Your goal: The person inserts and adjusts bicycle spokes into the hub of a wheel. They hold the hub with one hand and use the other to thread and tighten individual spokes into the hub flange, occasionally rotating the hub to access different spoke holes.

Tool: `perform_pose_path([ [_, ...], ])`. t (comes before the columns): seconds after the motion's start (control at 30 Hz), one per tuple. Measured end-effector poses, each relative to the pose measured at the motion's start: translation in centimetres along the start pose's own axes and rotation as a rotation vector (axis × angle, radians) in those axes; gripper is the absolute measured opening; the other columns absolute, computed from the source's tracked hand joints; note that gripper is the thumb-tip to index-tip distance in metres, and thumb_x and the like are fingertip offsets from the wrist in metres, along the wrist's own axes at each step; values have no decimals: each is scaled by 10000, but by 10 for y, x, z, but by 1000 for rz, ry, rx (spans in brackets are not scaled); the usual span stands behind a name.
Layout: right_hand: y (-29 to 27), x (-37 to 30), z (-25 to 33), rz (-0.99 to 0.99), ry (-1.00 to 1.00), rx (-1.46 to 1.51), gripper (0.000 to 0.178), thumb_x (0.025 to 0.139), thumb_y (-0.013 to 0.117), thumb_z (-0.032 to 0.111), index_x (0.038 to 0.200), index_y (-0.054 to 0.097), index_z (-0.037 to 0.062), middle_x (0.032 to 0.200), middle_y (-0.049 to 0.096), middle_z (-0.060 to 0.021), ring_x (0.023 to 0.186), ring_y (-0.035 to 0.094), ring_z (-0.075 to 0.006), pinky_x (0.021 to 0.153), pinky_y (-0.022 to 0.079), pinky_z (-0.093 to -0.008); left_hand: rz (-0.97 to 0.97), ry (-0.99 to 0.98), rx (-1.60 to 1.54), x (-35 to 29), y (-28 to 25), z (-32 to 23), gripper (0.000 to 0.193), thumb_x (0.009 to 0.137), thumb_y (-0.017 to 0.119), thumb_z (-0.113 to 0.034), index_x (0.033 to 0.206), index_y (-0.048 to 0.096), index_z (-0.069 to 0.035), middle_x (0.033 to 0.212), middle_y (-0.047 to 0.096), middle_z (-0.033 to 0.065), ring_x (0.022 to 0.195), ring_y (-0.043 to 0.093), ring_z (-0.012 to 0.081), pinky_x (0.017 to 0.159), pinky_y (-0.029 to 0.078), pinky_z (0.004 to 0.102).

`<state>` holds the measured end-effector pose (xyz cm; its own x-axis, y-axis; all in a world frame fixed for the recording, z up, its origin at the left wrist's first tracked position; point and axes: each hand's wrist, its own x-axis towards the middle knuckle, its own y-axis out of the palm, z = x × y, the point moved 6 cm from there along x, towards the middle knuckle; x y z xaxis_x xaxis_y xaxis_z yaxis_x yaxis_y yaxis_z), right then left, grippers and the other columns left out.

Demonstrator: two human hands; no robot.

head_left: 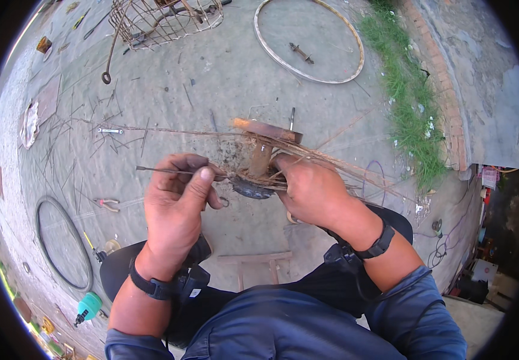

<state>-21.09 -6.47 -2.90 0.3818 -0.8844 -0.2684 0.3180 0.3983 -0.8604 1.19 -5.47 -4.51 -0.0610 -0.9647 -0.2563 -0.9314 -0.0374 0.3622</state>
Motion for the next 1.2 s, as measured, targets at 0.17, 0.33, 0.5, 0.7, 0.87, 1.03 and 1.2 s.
perform_pose_path([
  [0.17, 10, 3, -10, -4, -12, 368, 349, 916, 706, 150, 1224, 644, -2, 1045, 713, -241, 967, 720, -424, 847, 572, -481, -101, 11, 83, 2, -7, -4, 219, 1098, 653, -120, 1277, 585, -14, 1109, 739, 140, 805, 697, 140, 663, 499, 239],
  [0.33, 10, 10, -8, 13, -16, 721, 337, 1025, 684, 208, 1280, 656, -10, 1064, 706, -156, 991, 697, -264, 890, 559, -407, -195, -13, 109, 8, -14, 1, 213, 1109, 630, -126, 1283, 582, -12, 1127, 735, 135, 850, 706, 140, 688, 509, 249],
  [0.5, 12, 18, -14, 56, 148, 924, 305, 1095, 648, 233, 1298, 661, 6, 1153, 722, -75, 1068, 671, -173, 915, 564, -361, -201, 11, 120, 10, -20, 2, 222, 1108, 633, -135, 1283, 584, -8, 1128, 734, 131, 850, 709, 145, 690, 511, 251],
  [0.7, 41, 18, -48, 2, 367, 1162, 336, 1107, 628, 196, 1408, 603, 48, 1304, 679, -57, 1155, 688, -207, 972, 605, -433, -181, -18, 185, 14, -17, 0, 203, 1112, 598, -115, 1277, 607, 4, 1107, 744, 119, 909, 718, 153, 777, 531, 277],
  [0.87, 27, 24, -33, -51, 459, 1620, 352, 1110, 615, 168, 1435, 602, 31, 1379, 681, -98, 1266, 676, -283, 1099, 544, -512, -29, -102, 218, 9, -8, 23, 251, 1112, 525, -81, 1293, 638, 50, 1102, 757, 123, 1010, 720, 207, 919, 562, 352],
  [1.03, 18, 25, -16, 14, 395, 1782, 319, 1106, 614, 152, 1413, 603, 67, 1357, 697, -60, 1279, 658, -211, 1079, 567, -460, 50, 152, 742, 13, 9, 22, 256, 1117, 512, -106, 1259, 679, 27, 1072, 753, 190, 984, 730, 266, 868, 568, 383],
  [1.2, 24, 23, -13, 79, 374, 1799, 394, 1112, 599, 166, 1481, 580, 29, 1445, 660, -113, 1378, 621, -299, 1181, 481, -519, 168, -84, 594, 17, 21, 26, 277, 1141, 523, -174, 1244, 672, 35, 962, 739, 170, 856, 710, 253, 799, 563, 394],
])
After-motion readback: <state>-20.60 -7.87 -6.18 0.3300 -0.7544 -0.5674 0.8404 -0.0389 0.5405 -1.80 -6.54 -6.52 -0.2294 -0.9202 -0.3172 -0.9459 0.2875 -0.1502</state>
